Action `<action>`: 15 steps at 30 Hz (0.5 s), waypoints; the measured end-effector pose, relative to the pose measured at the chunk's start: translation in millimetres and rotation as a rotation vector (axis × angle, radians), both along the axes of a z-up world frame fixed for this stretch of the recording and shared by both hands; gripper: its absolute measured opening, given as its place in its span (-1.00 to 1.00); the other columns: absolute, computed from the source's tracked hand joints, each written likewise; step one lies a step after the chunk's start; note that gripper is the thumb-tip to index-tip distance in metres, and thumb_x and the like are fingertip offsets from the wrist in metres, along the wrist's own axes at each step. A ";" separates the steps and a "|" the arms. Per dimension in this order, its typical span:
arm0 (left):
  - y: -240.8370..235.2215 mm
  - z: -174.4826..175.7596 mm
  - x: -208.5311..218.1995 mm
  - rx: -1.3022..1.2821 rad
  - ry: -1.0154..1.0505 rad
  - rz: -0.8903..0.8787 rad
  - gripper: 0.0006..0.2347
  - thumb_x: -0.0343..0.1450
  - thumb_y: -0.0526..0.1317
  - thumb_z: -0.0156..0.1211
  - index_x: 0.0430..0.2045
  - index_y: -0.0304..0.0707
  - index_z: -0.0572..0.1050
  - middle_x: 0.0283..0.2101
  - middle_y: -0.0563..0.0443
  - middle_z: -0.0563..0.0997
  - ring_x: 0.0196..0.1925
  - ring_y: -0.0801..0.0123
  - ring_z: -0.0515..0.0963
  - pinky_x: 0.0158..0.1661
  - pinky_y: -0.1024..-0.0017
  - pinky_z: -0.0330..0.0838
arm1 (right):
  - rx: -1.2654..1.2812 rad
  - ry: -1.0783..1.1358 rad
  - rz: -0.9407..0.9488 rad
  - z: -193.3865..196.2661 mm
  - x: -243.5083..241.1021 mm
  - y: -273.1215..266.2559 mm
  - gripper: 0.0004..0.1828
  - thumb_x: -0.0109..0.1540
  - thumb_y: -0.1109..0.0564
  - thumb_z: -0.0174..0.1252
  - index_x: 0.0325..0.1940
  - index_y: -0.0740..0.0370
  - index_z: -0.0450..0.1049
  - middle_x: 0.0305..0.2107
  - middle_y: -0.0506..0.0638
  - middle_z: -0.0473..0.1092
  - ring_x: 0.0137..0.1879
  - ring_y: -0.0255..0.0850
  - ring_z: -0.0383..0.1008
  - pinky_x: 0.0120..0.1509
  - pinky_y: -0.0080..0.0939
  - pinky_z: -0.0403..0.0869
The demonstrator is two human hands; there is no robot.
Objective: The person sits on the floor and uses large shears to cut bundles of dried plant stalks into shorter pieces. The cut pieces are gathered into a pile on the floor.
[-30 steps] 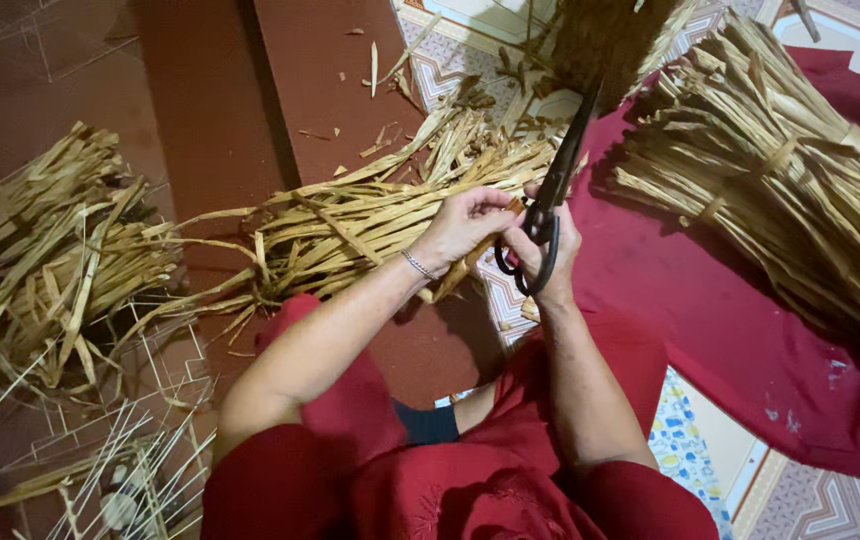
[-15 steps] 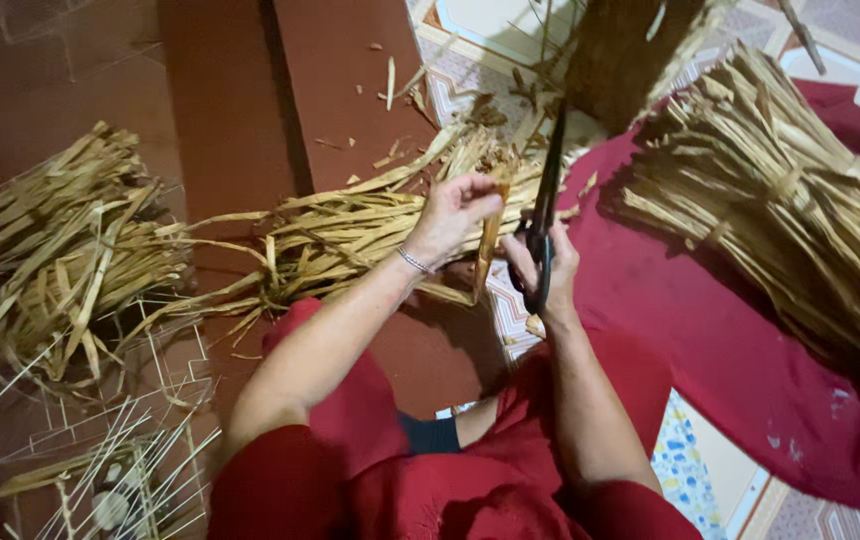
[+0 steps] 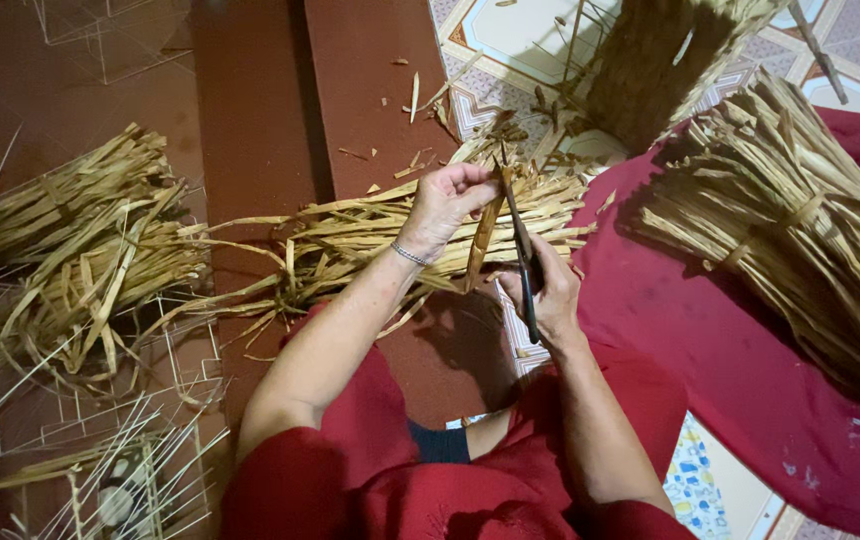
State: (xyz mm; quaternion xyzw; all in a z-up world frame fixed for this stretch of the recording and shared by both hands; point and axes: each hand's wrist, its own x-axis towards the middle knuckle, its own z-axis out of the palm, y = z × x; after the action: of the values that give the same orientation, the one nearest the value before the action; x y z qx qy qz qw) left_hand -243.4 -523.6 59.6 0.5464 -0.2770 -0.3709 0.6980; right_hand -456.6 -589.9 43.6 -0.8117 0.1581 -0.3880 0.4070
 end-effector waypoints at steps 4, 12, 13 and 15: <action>0.1 3.0 -1.8 0.038 -0.003 -0.015 -0.86 0.40 -0.34 0.36 -0.21 -0.36 0.61 -0.34 0.14 0.65 -0.38 0.66 0.55 -0.34 0.64 0.44 | 0.040 0.102 -0.030 -5.8 -2.2 1.3 -0.32 0.24 -0.17 0.32 0.28 0.33 0.40 -0.34 0.13 0.49 -0.34 -0.12 0.48 -0.18 -0.15 0.48; -0.4 -11.3 -1.1 0.126 -0.009 -0.019 -0.87 0.45 -0.25 0.37 -0.32 -0.37 0.63 -0.42 0.15 0.58 -0.46 0.65 0.46 -0.41 0.64 0.34 | -0.169 0.206 -0.094 -27.7 0.2 4.3 -0.49 0.29 -0.11 0.25 0.18 0.26 0.43 -0.52 0.11 0.44 -0.41 0.07 0.50 -0.31 0.05 0.44; -1.1 -13.8 -1.1 0.105 -0.040 -0.021 -0.87 0.46 -0.25 0.36 -0.30 -0.39 0.62 -0.39 0.14 0.58 -0.42 0.65 0.46 -0.37 0.64 0.36 | -0.179 0.188 -0.097 -31.5 -0.1 5.1 -0.53 0.30 -0.10 0.24 0.16 0.24 0.43 -0.50 0.11 0.45 -0.41 0.08 0.50 -0.32 0.05 0.43; -4.1 -14.2 -1.1 0.062 -0.102 -0.023 -0.85 0.50 -0.26 0.34 -0.25 -0.43 0.60 -0.32 0.12 0.59 -0.34 0.65 0.48 -0.30 0.63 0.40 | -0.156 0.132 -0.117 -40.1 -1.0 3.9 -0.59 0.34 -0.05 0.17 0.16 0.23 0.42 -0.51 0.10 0.42 -0.41 0.06 0.50 -0.32 0.03 0.44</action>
State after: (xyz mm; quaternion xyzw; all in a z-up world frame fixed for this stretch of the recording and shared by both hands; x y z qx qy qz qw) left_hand -244.4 -527.7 45.4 0.5828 -0.3068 -0.3590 0.6613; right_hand -457.6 -586.0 3.4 -0.8540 0.2012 -0.3680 0.3079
